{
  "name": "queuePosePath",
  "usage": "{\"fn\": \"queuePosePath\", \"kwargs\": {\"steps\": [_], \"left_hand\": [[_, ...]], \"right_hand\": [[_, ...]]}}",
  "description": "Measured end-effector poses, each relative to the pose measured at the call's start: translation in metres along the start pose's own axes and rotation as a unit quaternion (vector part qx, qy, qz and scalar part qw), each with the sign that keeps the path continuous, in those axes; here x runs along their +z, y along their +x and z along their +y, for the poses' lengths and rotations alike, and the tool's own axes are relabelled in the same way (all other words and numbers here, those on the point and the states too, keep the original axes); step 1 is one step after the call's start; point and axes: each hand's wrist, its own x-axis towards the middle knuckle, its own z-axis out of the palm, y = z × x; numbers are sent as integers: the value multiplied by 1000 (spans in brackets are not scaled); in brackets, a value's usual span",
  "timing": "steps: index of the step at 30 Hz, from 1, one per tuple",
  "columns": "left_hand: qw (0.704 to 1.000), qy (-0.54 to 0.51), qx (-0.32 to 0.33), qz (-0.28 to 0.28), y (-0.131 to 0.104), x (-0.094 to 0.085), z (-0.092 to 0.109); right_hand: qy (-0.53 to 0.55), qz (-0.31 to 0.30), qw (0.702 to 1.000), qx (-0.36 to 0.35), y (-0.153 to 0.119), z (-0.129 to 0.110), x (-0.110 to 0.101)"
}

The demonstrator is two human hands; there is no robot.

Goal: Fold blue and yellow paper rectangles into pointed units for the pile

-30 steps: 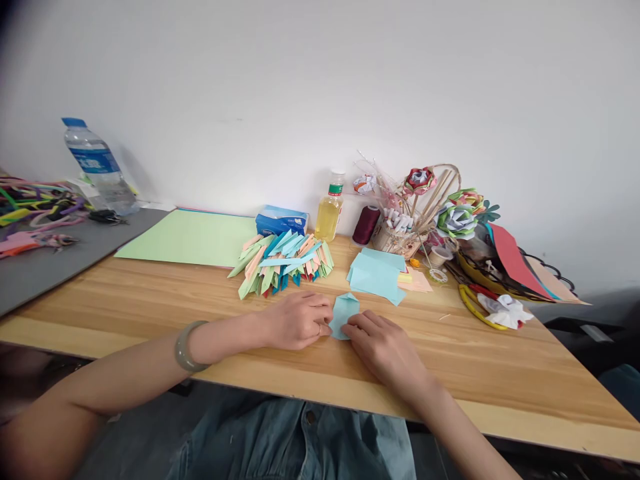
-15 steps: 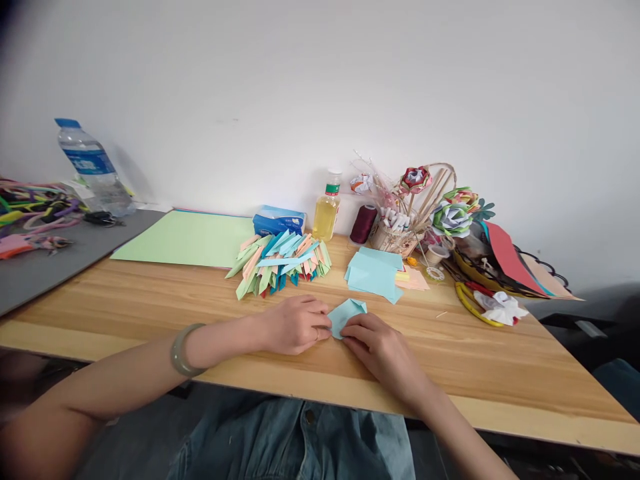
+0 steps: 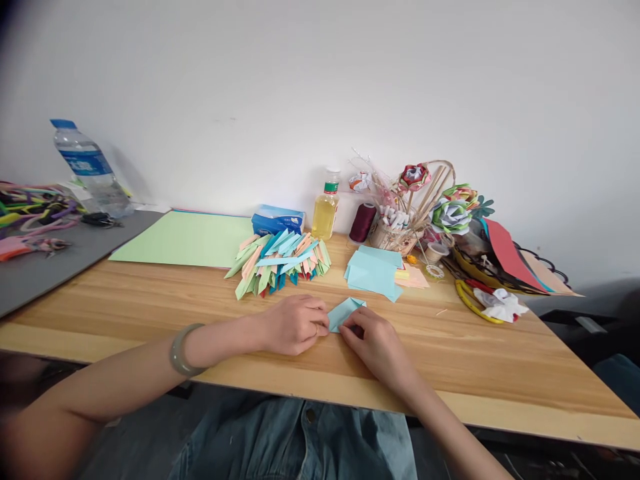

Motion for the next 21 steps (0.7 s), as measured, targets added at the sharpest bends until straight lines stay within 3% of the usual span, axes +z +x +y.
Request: {"fn": "queuePosePath", "kwargs": {"steps": [9,21], "left_hand": [[1000,-17,-9,9,-1,2,0],[999,18,-14,-37,-1,3,3]], "right_hand": [[-18,10,1000,13,1,-2,0],[-60,24,998,7,1,1,3]]}}
